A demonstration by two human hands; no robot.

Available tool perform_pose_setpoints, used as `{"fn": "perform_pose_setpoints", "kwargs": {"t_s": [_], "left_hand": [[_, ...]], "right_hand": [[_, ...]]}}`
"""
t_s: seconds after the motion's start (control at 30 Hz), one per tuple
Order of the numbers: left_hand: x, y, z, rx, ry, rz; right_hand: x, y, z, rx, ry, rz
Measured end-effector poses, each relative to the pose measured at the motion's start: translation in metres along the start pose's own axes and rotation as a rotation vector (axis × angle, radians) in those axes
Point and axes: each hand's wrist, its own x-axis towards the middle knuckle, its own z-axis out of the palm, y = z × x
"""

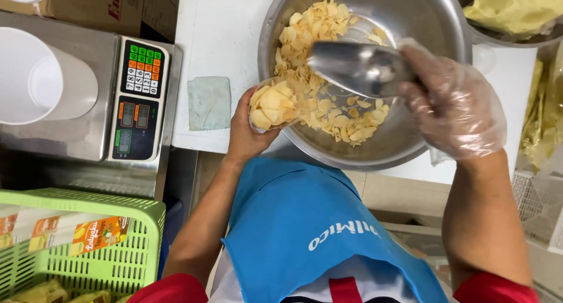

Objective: The person scoops potato chips from a large metal bowl into small clear plastic bags using a metal scoop. After filling each bag, they place it on a digital scale to check the weight, then move the bag into a green basket. The process is repeated multiple times throughout the clip.

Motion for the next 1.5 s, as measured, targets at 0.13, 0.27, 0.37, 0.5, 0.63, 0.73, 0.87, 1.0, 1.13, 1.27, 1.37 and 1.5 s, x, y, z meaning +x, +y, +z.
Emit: {"fn": "perform_pose_setpoints", "kwargs": {"t_s": [0.13,0.27,0.37,0.5,0.63,0.73,0.87,1.0,1.13,1.27,1.37,1.5], "left_hand": [[0.007,0.0,-0.001,-0.014,0.016,0.027],[0.007,-0.007,-0.004,0.018,0.028,0.051],[0.013,-0.004,0.005,-0.002,0.196,0.038],[0.017,-0.008,-0.001,-0.045,0.23,0.014],[0.027,-0.011,-0.019,-0.221,0.305,-0.031],[0.034,0.012,-0.061,-0.264,0.354,-0.02],[0.045,0.048,-0.133,-0.01,0.472,0.048],[0.049,0.06,-0.217,0.093,0.578,0.117],[0.052,0.028,-0.298,0.051,0.672,0.304],[0.062,-0.014,-0.345,0.178,0.85,0.009],[0.07,-0.029,-0.349,0.102,0.913,-0.371],[0.078,-0.053,-0.352,0.005,0.981,-0.554]], "right_hand": [[-0.033,0.005,0.024,0.24,-0.104,0.46],[-0.053,-0.015,0.049,0.287,-0.43,1.192],[-0.086,-0.026,0.08,0.544,-0.112,1.361],[-0.12,-0.011,0.114,0.607,-0.119,1.417],[-0.128,0.001,0.118,0.44,-0.382,1.496],[-0.102,-0.005,0.116,0.391,-0.423,1.529],[-0.106,-0.001,0.128,0.61,-0.196,1.721],[-0.107,0.006,0.136,0.779,-0.085,1.765],[-0.099,0.005,0.133,0.693,-0.112,1.66],[-0.13,0.027,0.158,0.696,-0.037,1.56],[-0.135,0.03,0.166,0.702,0.008,1.603],[-0.155,0.027,0.178,0.802,0.131,1.557]]}}
